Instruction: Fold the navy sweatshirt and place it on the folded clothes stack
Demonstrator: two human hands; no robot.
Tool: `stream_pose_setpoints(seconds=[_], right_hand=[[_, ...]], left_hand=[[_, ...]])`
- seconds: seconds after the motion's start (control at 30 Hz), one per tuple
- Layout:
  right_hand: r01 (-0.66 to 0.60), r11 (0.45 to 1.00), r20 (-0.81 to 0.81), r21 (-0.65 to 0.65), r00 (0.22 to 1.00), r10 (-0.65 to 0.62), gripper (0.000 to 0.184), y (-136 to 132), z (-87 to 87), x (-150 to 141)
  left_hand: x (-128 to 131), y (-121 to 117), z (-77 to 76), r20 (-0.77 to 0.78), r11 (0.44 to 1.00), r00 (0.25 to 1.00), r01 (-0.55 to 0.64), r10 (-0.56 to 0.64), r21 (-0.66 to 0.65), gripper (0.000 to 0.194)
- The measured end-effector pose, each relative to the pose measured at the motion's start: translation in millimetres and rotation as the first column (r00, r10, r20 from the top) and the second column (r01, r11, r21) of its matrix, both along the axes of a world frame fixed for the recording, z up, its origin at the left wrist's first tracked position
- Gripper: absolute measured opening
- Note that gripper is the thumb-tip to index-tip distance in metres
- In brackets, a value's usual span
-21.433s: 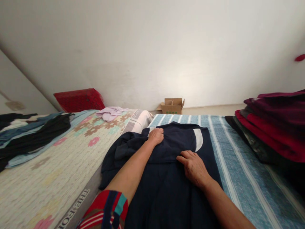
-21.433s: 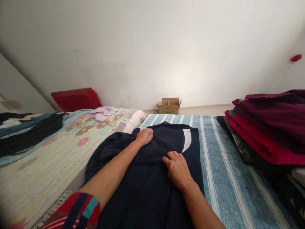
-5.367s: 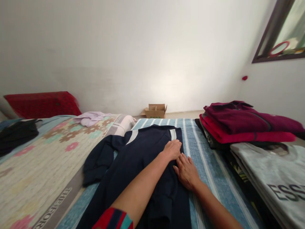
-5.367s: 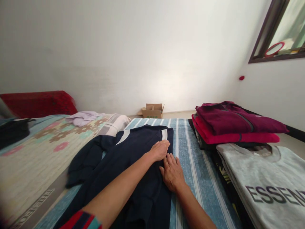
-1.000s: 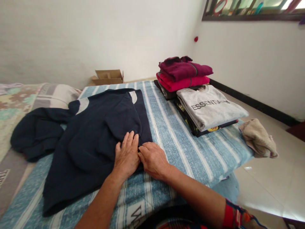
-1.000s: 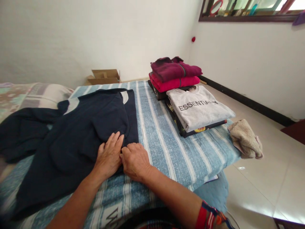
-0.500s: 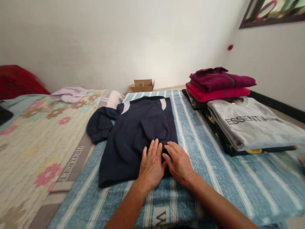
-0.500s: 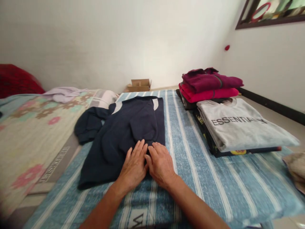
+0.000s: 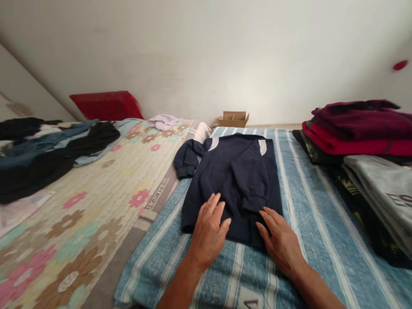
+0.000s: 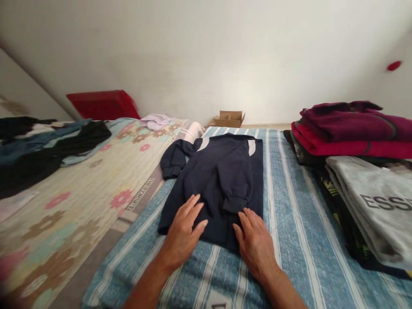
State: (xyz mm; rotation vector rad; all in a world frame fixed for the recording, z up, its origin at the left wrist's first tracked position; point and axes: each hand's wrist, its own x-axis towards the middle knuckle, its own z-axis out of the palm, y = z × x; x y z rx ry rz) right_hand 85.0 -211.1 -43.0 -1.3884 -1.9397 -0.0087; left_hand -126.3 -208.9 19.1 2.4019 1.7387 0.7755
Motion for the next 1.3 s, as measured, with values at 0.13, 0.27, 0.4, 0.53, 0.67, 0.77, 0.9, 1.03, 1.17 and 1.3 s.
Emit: stream_pose_setpoints(seconds=[0.13,0.27,0.4,0.53,0.67,0.77,0.9,1.03,1.17,1.3], right_hand=[[-0.001,1.0,0.02,0.013,1.0,0.001,0.033,0.1,-2.0,1.3],[-0.029,0.993,0.054,0.113,0.998,0.023,0.029,-4.5,6.5,-2.2],[-0.158,0.968,0.052,0.192,0.987,0.151,0.023,-14.7,21.2,-16.0],[-0.269,0.942,0.064,0.201,0.963,0.262,0.025,-21.8,29.2,-34.3],[-0.337,0.929,0.149,0.152,0.937,0.316,0.023,-18.9,32.7,-52.0],[-0.356,0.931,0.205,0.085,0.921,0.333,0.026,-11.3,37.3,-67.5],[-0.394,0.916,0.243,-0.075,0.884,0.4,0.043,-0.2,41.0,-89.0],[-0.403,0.889,0.264,-0.218,0.852,0.451,0.055,4.7,35.6,-101.1],[-0.415,0.866,0.261,-0.281,0.835,0.485,0.057,5.3,32.5,-102.3],[-0.433,0.81,0.239,-0.395,0.803,0.546,0.059,10.2,38.7,-103.7]], left_hand=[[-46.6,-15.1,1.3,-0.048,0.977,0.977,-0.208,0.206,-0.036,0.045],[-71.4,-25.7,4.2,-0.075,0.952,0.966,-0.258,0.248,-0.164,0.053],[-75.5,-23.7,-0.9,-0.027,0.93,0.949,-0.314,0.314,-0.192,0.048],[-75.7,-17.5,-9.1,0.09,0.929,0.928,-0.351,0.362,-0.12,0.046],[-78.2,-18.2,-12.0,0.257,0.933,0.896,-0.346,0.361,-0.104,0.037],[-79.3,-22.0,-12.1,0.386,0.907,0.821,-0.38,0.421,-0.181,0.027],[-79.8,-26.0,-8.7,0.547,0.844,0.646,-0.354,0.533,-0.404,0.02],[-81.3,-28.4,-1.7,0.666,0.833,0.509,-0.242,0.545,-0.498,0.017],[-82.9,-30.1,2.2,0.733,0.822,0.385,-0.155,0.561,-0.548,0.014],[-83.7,-30.6,3.6,0.754,0.816,0.332,-0.104,0.568,-0.569,0.014]])
